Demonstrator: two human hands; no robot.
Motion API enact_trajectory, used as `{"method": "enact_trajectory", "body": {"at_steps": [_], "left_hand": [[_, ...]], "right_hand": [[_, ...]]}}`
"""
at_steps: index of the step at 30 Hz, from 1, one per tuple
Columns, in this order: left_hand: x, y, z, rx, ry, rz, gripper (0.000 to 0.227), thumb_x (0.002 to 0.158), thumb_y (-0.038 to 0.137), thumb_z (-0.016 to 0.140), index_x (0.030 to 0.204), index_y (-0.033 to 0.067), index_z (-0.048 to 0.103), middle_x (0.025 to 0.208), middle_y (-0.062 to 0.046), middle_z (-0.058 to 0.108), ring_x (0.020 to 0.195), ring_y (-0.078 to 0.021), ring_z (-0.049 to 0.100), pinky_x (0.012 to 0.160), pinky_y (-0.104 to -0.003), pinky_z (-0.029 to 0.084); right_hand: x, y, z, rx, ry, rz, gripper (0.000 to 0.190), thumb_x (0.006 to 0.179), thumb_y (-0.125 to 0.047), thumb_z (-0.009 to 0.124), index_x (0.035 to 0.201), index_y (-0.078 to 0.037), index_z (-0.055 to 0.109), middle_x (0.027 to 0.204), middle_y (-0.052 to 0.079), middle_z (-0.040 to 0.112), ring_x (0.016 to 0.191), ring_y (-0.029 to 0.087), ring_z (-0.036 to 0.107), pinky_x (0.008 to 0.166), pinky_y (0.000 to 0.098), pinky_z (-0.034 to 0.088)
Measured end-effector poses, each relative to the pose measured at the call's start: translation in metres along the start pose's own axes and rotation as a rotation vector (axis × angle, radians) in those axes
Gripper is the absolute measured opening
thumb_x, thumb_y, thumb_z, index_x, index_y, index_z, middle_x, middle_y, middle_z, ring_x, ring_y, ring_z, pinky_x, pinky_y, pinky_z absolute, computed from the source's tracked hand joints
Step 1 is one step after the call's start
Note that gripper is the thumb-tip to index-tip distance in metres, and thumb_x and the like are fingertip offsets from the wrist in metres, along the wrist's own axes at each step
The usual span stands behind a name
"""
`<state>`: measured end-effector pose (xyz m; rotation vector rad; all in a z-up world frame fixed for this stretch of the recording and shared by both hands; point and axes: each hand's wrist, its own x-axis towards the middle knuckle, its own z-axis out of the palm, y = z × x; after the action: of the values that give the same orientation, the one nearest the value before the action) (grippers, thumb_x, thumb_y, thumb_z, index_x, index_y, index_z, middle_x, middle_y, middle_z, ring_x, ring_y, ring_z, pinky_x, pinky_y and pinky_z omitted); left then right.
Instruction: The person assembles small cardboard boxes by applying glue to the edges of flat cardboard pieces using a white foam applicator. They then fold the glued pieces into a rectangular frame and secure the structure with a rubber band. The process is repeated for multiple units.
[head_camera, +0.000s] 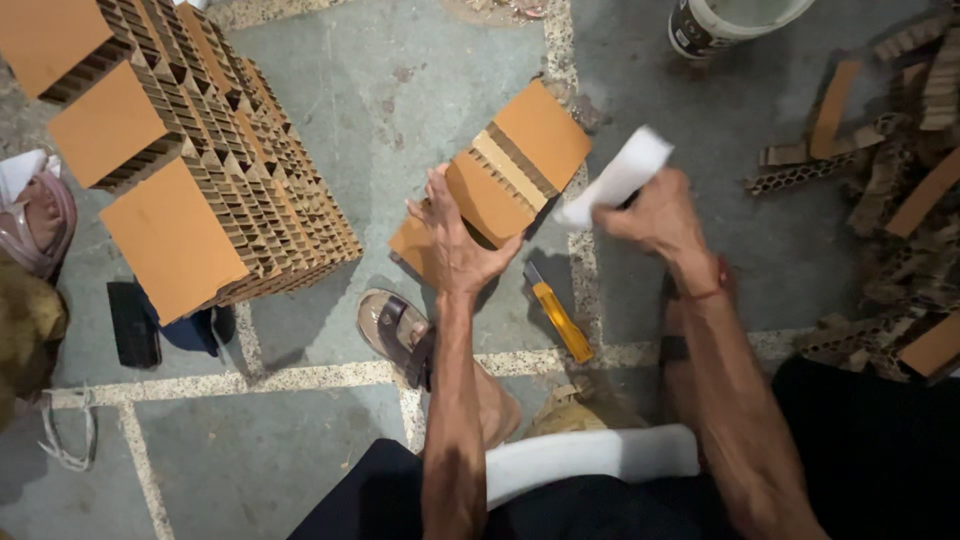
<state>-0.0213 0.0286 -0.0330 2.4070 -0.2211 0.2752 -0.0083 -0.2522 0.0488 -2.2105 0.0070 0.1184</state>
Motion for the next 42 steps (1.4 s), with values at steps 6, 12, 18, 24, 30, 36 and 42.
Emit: {"method": "enact_trajectory", "body": {"at_steps": [6,12,18,24,30,36,42], "left_hand": [[0.000,0.001,0.003,0.041,-0.014,0.011,0.142,0.068,0.052,0.092,0.165,0.0074,-0.001,0.168,-0.023,0.024,0.157,-0.0439,0.024,0.128,-0.067,-0.004],[0.009,-0.004,-0.009,0.045,-0.044,-0.035,0.140,0.070,0.051,0.090,0.164,0.0012,-0.001,0.168,-0.026,0.025,0.156,-0.0438,0.026,0.125,-0.071,-0.003],[0.036,0.000,-0.018,0.244,-0.281,-0.142,0.131,0.065,0.049,0.089,0.161,-0.0005,0.014,0.160,-0.027,0.036,0.150,-0.0452,0.034,0.125,-0.067,0.010],[0.057,0.023,-0.008,0.303,-0.527,-0.244,0.140,0.057,0.052,0.091,0.158,-0.0004,0.009,0.160,-0.026,0.030,0.149,-0.0428,0.028,0.122,-0.068,0.005],[0.042,0.041,0.006,0.144,-0.352,-0.254,0.141,0.057,0.057,0.092,0.156,0.0005,0.009,0.163,-0.031,0.017,0.150,-0.0464,0.016,0.119,-0.064,0.005],[0.001,0.015,-0.007,0.002,0.207,-0.663,0.113,0.083,0.041,0.085,0.164,-0.0007,0.018,0.158,-0.038,0.033,0.147,-0.0470,0.036,0.123,-0.059,0.029],[-0.030,-0.023,-0.028,0.084,0.276,-0.860,0.079,0.086,0.025,0.079,0.149,-0.0069,0.043,0.130,-0.037,0.061,0.119,-0.0473,0.062,0.105,-0.049,0.050]], "right_hand": [[0.010,-0.013,0.018,0.241,0.061,0.110,0.038,0.075,-0.024,0.084,0.102,-0.001,0.073,0.093,0.011,0.077,0.086,0.020,0.075,0.076,0.0346,0.059],[-0.001,0.038,0.006,0.292,-0.005,0.080,0.054,0.071,-0.022,0.088,0.113,0.002,0.066,0.103,0.012,0.075,0.096,0.021,0.074,0.083,0.0352,0.059],[0.043,0.065,-0.104,0.151,0.504,-0.063,0.044,0.093,-0.025,0.089,0.121,0.002,0.068,0.113,0.015,0.074,0.100,0.025,0.073,0.087,0.0419,0.060],[0.130,0.101,-0.169,-0.325,0.544,-0.108,0.047,0.077,-0.029,0.091,0.107,0.002,0.072,0.102,0.016,0.076,0.092,0.029,0.076,0.080,0.0427,0.062],[0.216,0.140,-0.138,-0.479,0.282,0.108,0.040,0.060,-0.027,0.090,0.091,-0.003,0.078,0.091,0.016,0.077,0.085,0.026,0.077,0.078,0.0374,0.062],[0.233,0.141,-0.125,-0.653,0.116,0.185,0.050,0.056,-0.035,0.098,0.088,-0.001,0.080,0.087,0.019,0.076,0.082,0.029,0.076,0.078,0.0371,0.061],[0.201,0.071,-0.193,-0.243,0.184,0.265,0.030,0.078,-0.022,0.089,0.096,-0.001,0.079,0.084,0.010,0.076,0.069,0.015,0.074,0.060,0.0276,0.060]]}}
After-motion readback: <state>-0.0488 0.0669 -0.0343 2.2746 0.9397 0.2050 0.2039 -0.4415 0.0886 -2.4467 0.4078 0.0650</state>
